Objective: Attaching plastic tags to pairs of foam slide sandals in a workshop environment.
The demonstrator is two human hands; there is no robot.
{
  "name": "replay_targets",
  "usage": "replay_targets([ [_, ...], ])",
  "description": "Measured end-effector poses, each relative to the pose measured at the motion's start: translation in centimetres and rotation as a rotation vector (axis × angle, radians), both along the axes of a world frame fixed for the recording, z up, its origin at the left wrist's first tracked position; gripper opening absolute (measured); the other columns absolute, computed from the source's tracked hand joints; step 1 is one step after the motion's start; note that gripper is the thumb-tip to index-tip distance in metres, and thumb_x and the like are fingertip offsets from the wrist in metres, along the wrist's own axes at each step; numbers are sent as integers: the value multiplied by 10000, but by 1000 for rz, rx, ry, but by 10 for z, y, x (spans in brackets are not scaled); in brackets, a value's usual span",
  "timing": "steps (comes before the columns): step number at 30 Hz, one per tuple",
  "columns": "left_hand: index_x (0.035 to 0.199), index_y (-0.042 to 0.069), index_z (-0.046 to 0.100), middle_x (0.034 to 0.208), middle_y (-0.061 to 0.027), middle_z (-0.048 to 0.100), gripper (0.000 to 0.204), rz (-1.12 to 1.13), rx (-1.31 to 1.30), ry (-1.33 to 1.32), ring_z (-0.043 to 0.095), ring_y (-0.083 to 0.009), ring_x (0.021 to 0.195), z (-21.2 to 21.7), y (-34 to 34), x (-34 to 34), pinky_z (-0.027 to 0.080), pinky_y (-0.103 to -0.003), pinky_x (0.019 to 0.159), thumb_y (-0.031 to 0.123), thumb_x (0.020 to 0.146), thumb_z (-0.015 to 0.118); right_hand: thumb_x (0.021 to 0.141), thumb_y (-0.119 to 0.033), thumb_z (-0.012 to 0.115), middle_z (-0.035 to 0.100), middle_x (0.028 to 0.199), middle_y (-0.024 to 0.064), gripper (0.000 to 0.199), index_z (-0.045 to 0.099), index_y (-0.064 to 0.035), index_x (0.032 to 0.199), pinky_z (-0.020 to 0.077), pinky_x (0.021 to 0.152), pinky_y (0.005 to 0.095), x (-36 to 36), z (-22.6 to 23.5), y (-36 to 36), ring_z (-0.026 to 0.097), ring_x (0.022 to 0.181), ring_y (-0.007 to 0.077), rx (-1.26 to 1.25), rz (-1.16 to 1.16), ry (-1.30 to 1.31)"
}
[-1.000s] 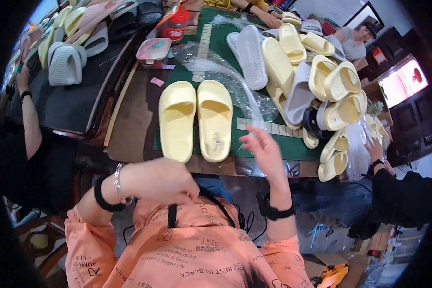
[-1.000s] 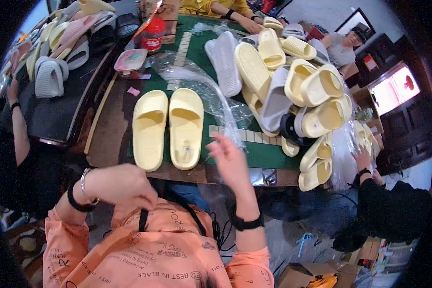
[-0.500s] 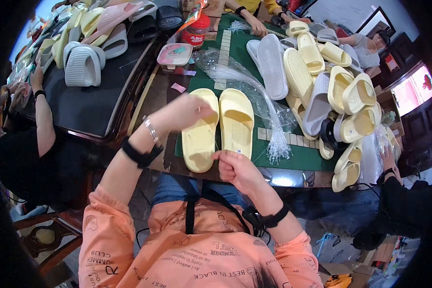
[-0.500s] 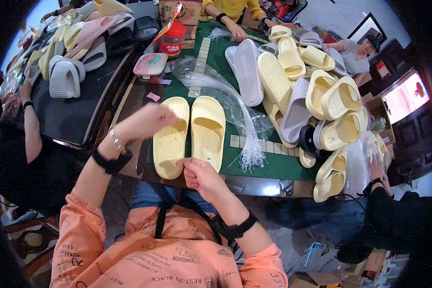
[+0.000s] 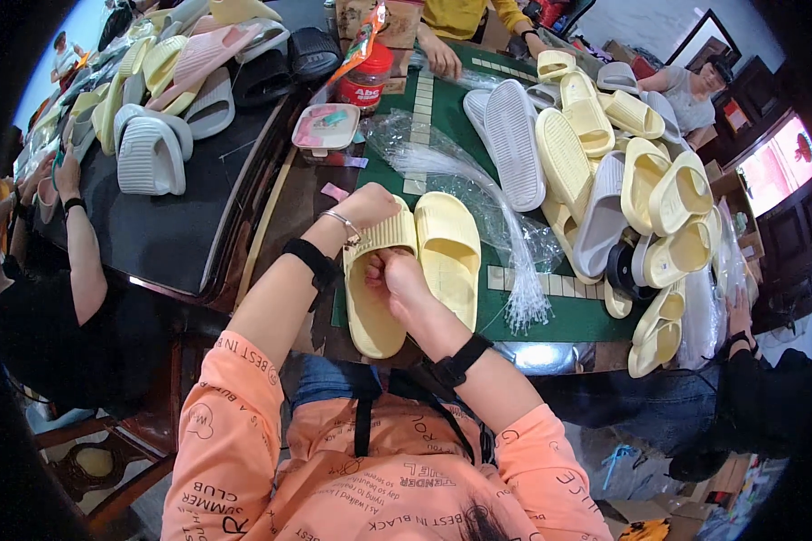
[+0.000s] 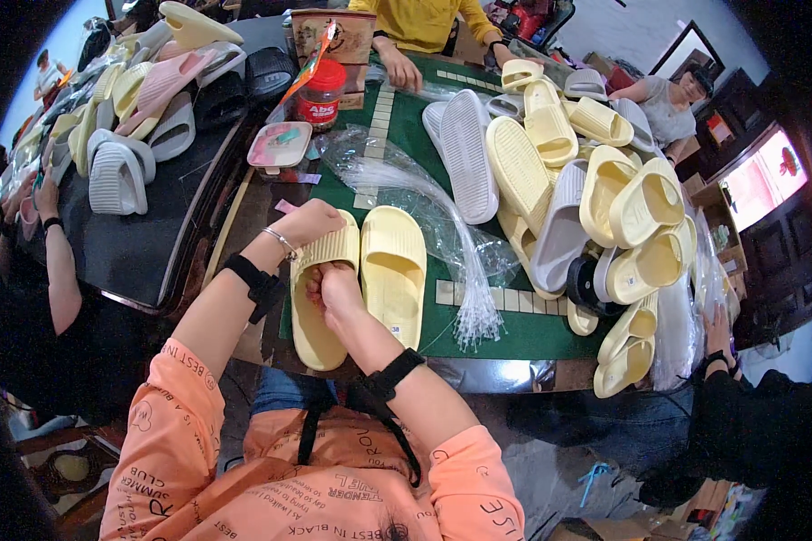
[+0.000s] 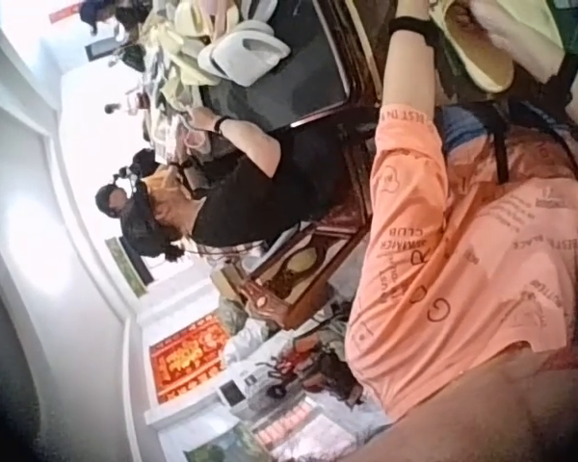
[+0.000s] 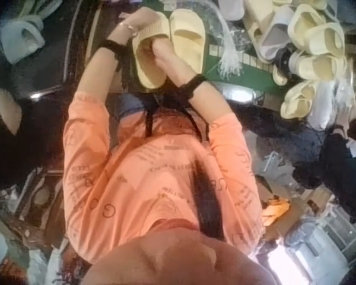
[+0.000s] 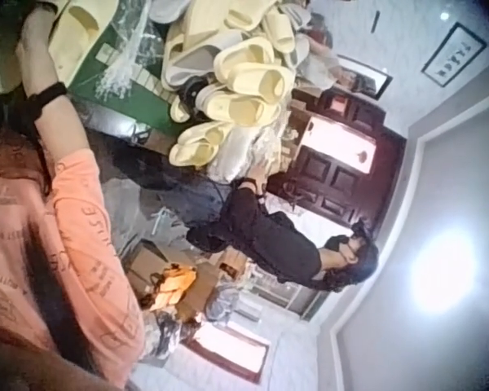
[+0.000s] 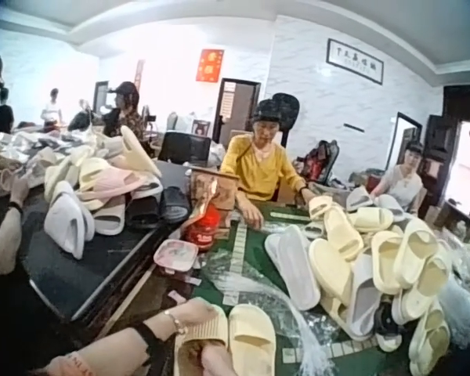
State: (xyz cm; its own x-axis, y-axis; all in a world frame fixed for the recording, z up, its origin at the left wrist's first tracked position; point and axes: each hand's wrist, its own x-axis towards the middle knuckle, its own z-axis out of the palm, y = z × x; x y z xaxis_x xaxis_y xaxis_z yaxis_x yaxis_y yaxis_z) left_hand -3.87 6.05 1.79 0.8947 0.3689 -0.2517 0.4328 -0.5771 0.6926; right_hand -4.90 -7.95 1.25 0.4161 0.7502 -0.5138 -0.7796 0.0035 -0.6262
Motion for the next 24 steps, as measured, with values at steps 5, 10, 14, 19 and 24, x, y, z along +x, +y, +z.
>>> replay_targets([
  [5,806,-21,647,717,-56,625,178,203,-263,-124,550,-92,640,-19,7,2,440,-255,555,145,770,592,892,-148,399,383,610,-6,133,470,-36,904,315,440,217,2,20,-46,381,508,89,-90,192,-238],
  [10,847,-2,558,644,-50,566,133,437,-423,-434,503,-94,531,-2,14,7,416,-213,491,35,841,430,874,-136,433,518,660,94,163,502,-1,933,390,506,327,19,67,-155,499,549,262,-343,418,-1272],
  [14,872,-16,561,721,-113,591,179,185,-193,-455,562,-167,627,12,-6,19,453,-281,582,51,855,396,777,-65,534,538,742,110,65,548,-37,834,390,664,373,26,82,-183,516,736,288,-433,423,-1780],
  [19,859,14,596,794,-192,605,188,-90,249,-306,586,-340,765,-3,-36,24,450,-389,678,159,807,487,696,-33,575,544,748,91,99,568,-55,792,392,686,357,12,83,-149,516,759,264,-407,276,-2079],
  [24,823,9,603,761,-188,601,182,-86,181,-375,584,-337,719,-2,-40,19,453,-377,636,165,787,517,713,-40,566,556,735,115,73,555,-33,785,437,621,365,20,36,-119,540,716,289,-219,137,-1889],
])
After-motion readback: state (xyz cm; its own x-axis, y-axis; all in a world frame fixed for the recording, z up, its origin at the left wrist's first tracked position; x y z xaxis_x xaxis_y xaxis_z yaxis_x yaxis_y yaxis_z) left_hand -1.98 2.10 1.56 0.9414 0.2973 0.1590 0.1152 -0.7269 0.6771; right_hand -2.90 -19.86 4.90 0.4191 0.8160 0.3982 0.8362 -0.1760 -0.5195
